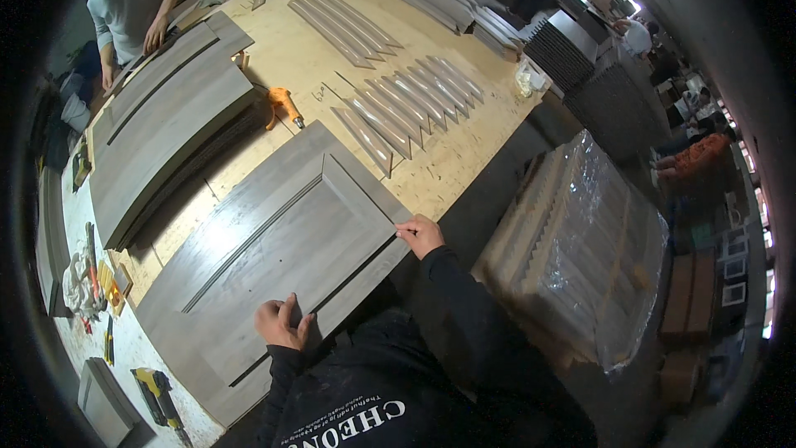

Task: The person fits wooden frame trim pieces onto a wooden panel by hand, fastens them with a pneumatic nail gun, and taps the joints of the assembled cabinet door with a hammer.

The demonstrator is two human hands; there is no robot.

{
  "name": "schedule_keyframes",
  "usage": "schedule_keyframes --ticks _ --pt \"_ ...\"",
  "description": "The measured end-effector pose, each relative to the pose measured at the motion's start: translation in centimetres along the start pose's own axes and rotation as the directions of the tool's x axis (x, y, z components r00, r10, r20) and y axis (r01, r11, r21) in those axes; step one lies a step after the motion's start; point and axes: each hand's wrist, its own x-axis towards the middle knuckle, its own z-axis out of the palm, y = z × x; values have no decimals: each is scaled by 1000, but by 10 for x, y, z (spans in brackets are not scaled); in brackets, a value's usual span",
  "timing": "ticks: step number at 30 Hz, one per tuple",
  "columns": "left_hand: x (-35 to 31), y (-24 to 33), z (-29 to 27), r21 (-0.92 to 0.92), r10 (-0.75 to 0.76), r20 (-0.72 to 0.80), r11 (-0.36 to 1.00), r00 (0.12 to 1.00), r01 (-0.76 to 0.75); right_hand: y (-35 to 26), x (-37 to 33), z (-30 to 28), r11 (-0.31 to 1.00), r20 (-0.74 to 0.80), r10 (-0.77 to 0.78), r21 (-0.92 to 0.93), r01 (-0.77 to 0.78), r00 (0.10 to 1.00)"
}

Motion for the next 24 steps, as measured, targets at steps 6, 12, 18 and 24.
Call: schedule_keyframes --ticks 6,12,18,24 --pt "1 -1 -1 9 -1 19 1000 1000 1 -1 -2 4 1000 -54 -11 6 12 998" --pt "-54 -86 -30 -140 -204 -322 976 924 167 -9 2 2 980 -74 120 166 -106 990" --pt "-130 -180 -34 -45 -641 -425 720 639 693 -14 10 8 974 -83 200 -87 -208 976" --pt "-136 -188 -38 -244 -628 -395 775 670 582 -19 69 11 983 -141 180 -1 -182 974"
